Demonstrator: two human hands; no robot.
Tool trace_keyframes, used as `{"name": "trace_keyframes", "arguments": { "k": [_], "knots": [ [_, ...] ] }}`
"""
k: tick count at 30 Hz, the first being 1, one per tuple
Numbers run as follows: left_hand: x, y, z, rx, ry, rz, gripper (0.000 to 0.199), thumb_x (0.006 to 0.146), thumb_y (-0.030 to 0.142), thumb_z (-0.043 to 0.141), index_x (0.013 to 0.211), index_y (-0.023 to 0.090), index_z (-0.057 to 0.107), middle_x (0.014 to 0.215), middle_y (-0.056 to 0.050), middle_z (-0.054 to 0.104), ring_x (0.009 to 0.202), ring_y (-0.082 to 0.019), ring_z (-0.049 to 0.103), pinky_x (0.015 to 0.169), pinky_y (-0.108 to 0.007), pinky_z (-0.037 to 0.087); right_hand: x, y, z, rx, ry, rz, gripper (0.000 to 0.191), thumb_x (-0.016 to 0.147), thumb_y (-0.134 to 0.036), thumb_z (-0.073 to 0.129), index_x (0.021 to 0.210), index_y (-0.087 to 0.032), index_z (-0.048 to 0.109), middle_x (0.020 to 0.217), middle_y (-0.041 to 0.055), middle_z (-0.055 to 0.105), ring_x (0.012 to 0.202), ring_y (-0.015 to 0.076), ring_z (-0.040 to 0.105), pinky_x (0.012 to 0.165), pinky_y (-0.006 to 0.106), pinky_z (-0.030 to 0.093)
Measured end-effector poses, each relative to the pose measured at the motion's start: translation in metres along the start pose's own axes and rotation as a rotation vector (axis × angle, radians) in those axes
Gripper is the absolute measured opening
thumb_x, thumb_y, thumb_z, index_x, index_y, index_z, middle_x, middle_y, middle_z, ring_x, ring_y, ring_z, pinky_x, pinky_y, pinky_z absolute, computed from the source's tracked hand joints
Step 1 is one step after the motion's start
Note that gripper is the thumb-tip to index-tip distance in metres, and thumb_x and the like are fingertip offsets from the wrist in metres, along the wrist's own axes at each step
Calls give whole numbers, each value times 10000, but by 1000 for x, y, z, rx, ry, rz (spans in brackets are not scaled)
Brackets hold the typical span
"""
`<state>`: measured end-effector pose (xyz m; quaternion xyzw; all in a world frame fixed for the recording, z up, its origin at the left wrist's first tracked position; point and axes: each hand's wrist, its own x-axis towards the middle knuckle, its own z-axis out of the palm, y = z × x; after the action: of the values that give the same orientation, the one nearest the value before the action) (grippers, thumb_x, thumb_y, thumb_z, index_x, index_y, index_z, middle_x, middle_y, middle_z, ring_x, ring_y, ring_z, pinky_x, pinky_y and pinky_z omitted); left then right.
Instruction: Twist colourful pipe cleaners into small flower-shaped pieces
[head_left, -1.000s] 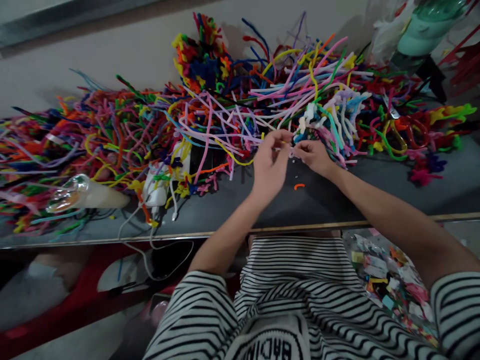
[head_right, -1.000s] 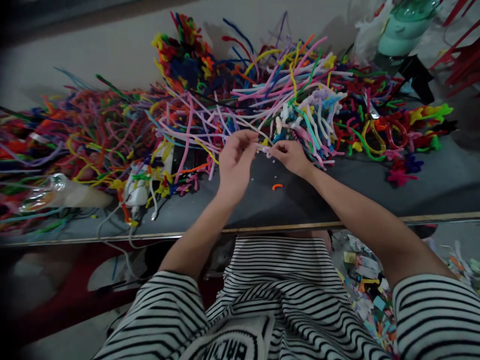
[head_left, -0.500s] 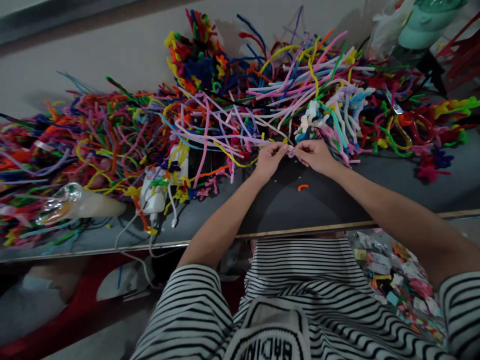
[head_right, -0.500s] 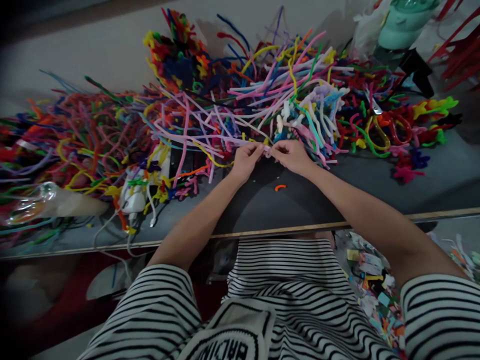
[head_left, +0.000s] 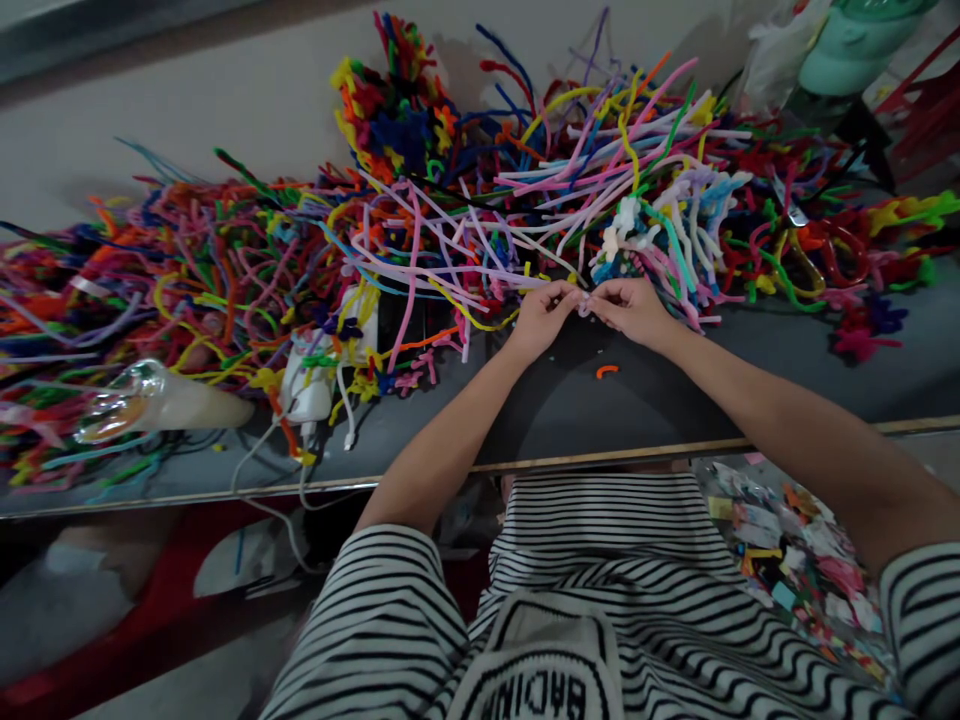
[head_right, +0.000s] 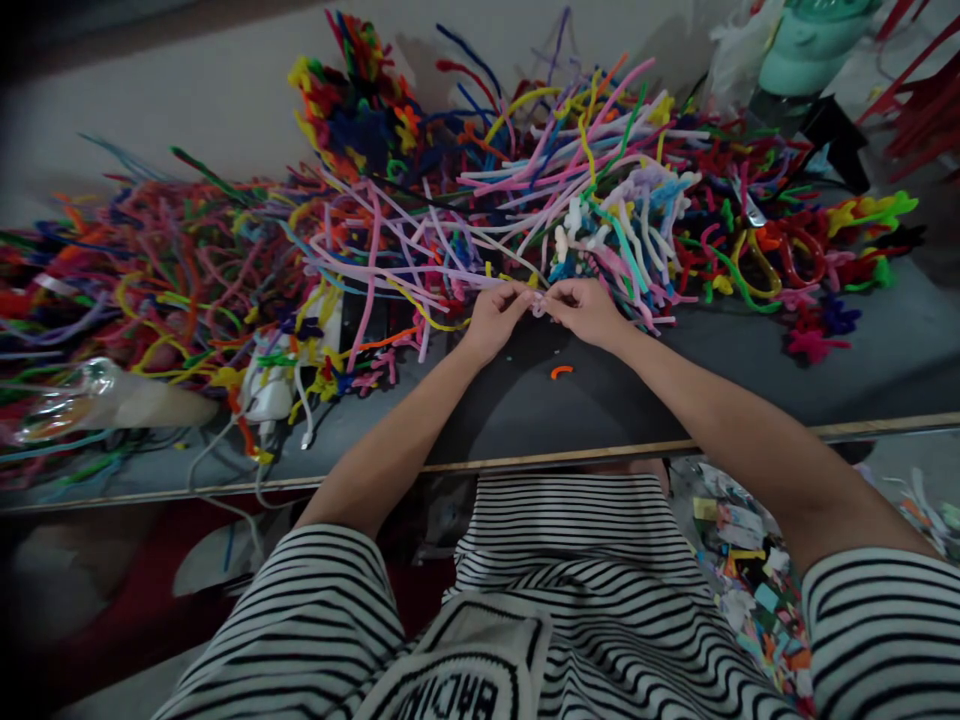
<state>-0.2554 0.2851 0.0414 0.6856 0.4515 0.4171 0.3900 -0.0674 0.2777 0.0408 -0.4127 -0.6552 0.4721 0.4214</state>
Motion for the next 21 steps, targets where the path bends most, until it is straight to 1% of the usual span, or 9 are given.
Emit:
{"name": "trace_keyframes", "arguments": {
  "k": [6,9,11,13,16,18,21],
  "knots": [
    [0,5,-1,92,-4,28,193,971,216,627,781,213,663,800,-1,716,791,-140,639,847,-299,533,2,-1,-1,-69,60,-15,471,790,-632,787,725,-173,705,591,9,592,541,103,456,551,286,326],
    [-2,5,-2,145,-11,61,241,1003,195,549,777,212,631,744,3,668,741,-145,604,807,-303,516,2,-3,-2,-100,64,-26,493,765,-658,801,710,-174,718,612,18,626,562,107,467,559,285,323],
    [-4,4,-3,145,-27,93,264,1028,217,499,796,210,625,738,-2,656,724,-148,599,789,-306,515,1,-4,-3,-108,69,-36,503,762,-671,797,709,-176,723,599,10,615,559,104,451,553,284,306],
    [-3,1,-4,119,-38,105,232,1032,263,512,856,205,653,792,-14,687,757,-150,626,790,-304,524,1,-3,-5,-101,80,-41,510,762,-678,791,715,-174,729,581,2,591,549,98,423,547,284,280],
    [0,-5,-7,48,-28,77,170,999,311,596,903,207,690,870,-23,731,813,-147,654,818,-299,535,2,-1,-5,-84,65,-35,509,752,-671,788,726,-165,741,583,4,592,542,95,417,549,285,275],
    [3,-10,-9,-43,-32,56,200,994,343,615,868,209,692,846,-22,729,788,-139,643,812,-301,534,3,0,-5,-81,44,-33,501,749,-662,785,727,-163,746,584,5,599,540,95,420,551,285,279],
    [6,-16,-11,-160,-88,45,260,985,413,641,836,206,693,779,-14,702,730,-131,607,770,-301,516,5,2,-3,-89,18,-25,497,747,-659,787,713,-166,737,579,1,594,540,94,419,549,281,273]
  ]
}}
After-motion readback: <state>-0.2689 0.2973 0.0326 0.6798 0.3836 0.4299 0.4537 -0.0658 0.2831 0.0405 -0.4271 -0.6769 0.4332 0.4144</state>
